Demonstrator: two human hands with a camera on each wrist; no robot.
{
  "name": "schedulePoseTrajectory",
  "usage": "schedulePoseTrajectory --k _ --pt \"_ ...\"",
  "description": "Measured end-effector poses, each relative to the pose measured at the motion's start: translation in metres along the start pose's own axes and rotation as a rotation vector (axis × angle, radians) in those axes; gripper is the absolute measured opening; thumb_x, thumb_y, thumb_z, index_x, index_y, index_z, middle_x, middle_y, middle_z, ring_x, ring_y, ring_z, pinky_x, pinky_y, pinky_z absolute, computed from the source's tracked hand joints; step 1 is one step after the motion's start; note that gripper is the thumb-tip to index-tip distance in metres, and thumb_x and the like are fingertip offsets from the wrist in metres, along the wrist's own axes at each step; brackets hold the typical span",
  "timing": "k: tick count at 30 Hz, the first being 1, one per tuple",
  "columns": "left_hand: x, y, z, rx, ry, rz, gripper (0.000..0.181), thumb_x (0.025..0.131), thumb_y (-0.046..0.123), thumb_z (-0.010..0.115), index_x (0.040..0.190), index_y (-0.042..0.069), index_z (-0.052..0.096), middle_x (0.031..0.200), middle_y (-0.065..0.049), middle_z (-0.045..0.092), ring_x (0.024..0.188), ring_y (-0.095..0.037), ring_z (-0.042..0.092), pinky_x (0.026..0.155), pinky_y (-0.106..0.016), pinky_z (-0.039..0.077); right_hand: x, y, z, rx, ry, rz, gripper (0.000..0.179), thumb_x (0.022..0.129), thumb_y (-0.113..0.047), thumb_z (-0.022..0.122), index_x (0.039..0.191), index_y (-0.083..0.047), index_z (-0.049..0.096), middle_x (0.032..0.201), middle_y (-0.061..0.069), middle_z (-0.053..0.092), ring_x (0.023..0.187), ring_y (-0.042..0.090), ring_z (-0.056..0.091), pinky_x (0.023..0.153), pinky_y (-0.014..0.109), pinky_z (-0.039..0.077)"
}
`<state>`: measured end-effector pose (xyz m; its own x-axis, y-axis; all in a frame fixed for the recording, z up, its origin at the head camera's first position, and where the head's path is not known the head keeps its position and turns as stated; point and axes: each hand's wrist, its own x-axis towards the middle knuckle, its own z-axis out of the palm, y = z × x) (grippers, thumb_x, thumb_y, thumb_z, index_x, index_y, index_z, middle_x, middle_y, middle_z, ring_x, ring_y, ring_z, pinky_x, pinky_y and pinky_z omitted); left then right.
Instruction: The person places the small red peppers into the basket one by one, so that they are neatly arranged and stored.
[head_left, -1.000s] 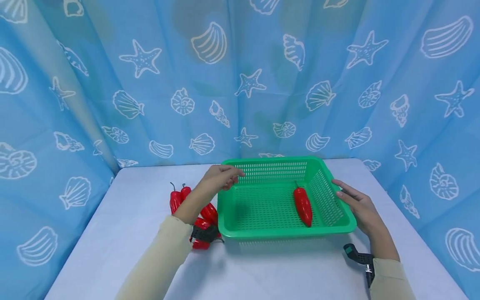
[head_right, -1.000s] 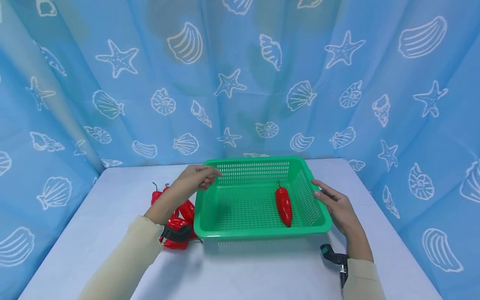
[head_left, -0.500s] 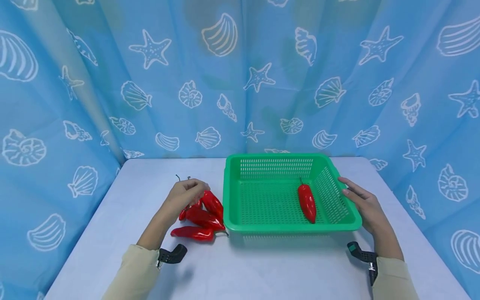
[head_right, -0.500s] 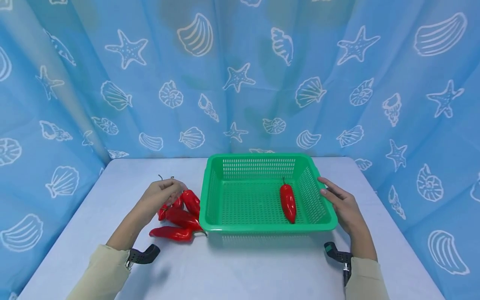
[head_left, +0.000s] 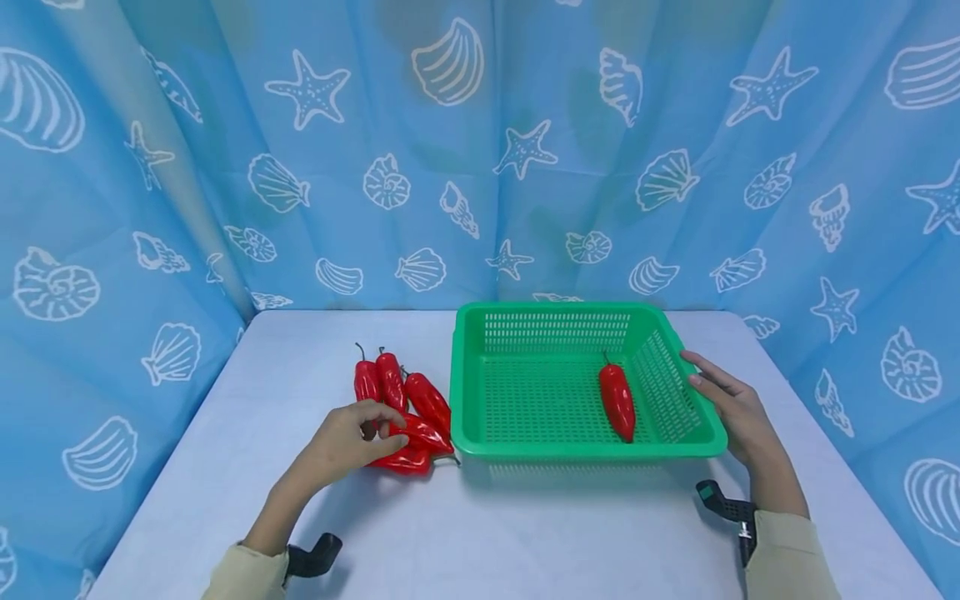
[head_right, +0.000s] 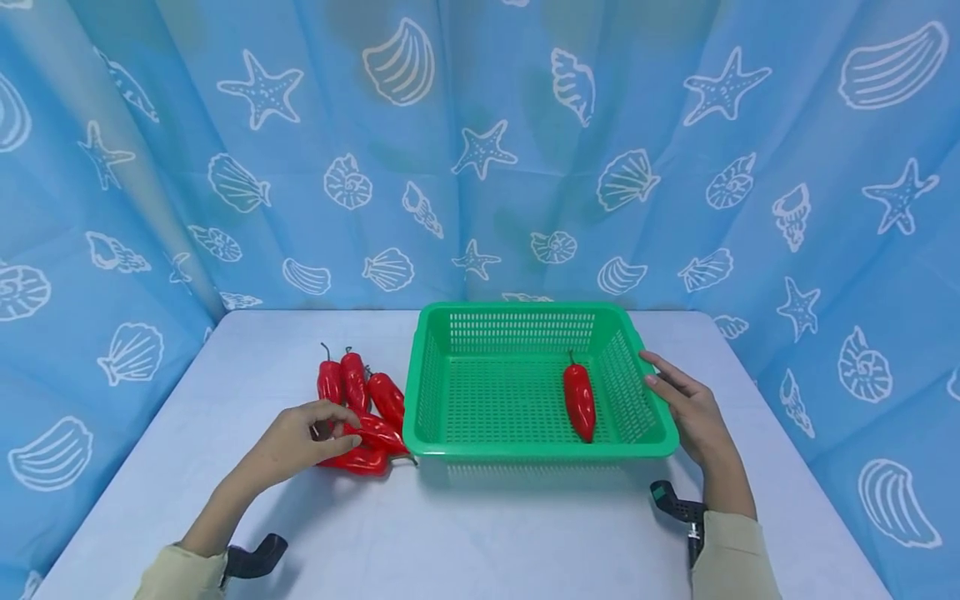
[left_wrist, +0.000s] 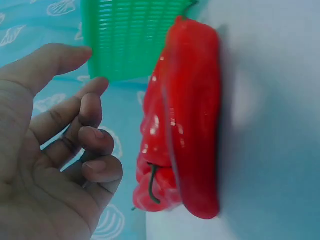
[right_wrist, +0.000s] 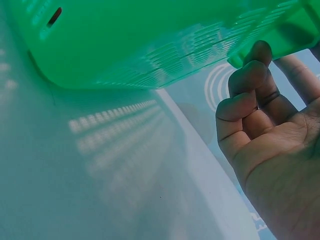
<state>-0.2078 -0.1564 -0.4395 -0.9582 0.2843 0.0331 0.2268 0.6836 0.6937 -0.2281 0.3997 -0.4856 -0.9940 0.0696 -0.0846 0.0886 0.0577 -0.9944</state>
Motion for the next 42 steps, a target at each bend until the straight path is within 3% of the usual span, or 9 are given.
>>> schedulePoseTrajectory --k 6,12,19,31,35,42 --pt "-0.012 -0.004 0.013 0.048 -0.065 0.051 0.037 0.072 0.020 0.090 0.104 0.020 0.072 0.088 0.008 0.058 0.079 -0.013 0.055 0.061 -0.024 0.052 -0.007 0.006 -0.002 -0.038 -0.030 -0.010 0.055 0.101 -0.034 0.059 0.153 -0.027 0.043 0.138 -0.009 0.045 0.099 0.005 0.065 0.076 0.031 0.058" --pt "-0.011 -0.005 0.014 0.175 -0.004 0.104 0.040 0.069 0.019 0.092 0.106 0.019 0.074 0.093 0.007 0.060 0.083 -0.009 0.057 0.068 -0.023 0.055 0.000 0.002 -0.002 -0.023 -0.029 -0.050 0.055 0.101 -0.034 0.060 0.153 -0.027 0.043 0.135 -0.009 0.047 0.100 0.007 0.067 0.077 0.032 0.058" --pt "-0.016 -0.008 0.014 0.323 -0.045 0.087 0.056 0.063 0.024 0.096 0.113 0.017 0.074 0.105 0.004 0.060 0.095 -0.011 0.058 0.074 -0.030 0.058 0.001 0.001 -0.001 -0.023 -0.019 -0.035 0.055 0.101 -0.034 0.061 0.153 -0.028 0.043 0.133 -0.008 0.049 0.098 0.007 0.068 0.076 0.033 0.058" --pt "-0.028 -0.011 0.022 0.592 0.015 0.235 0.061 0.056 0.032 0.099 0.110 0.016 0.073 0.095 0.007 0.061 0.089 -0.007 0.061 0.075 -0.027 0.057 0.000 0.005 0.002 -0.027 -0.002 -0.023 0.056 0.100 -0.036 0.062 0.152 -0.029 0.044 0.142 -0.003 0.045 0.098 0.006 0.067 0.077 0.032 0.058" --pt "-0.039 -0.005 0.015 0.572 -0.014 0.221 0.059 0.055 0.035 0.099 0.105 0.016 0.075 0.089 0.010 0.060 0.080 -0.004 0.057 0.070 -0.024 0.055 0.000 0.007 0.004 -0.044 -0.011 -0.016 0.056 0.100 -0.037 0.061 0.153 -0.029 0.043 0.149 0.003 0.040 0.100 0.005 0.066 0.078 0.032 0.058" --pt "-0.050 0.012 -0.001 0.385 -0.016 0.074 0.053 0.059 0.031 0.097 0.105 0.020 0.074 0.086 0.011 0.055 0.075 -0.007 0.054 0.061 -0.019 0.051 -0.001 0.001 0.000 -0.028 -0.020 -0.038 0.055 0.101 -0.034 0.060 0.153 -0.027 0.043 0.144 -0.004 0.042 0.101 0.005 0.065 0.076 0.030 0.058"
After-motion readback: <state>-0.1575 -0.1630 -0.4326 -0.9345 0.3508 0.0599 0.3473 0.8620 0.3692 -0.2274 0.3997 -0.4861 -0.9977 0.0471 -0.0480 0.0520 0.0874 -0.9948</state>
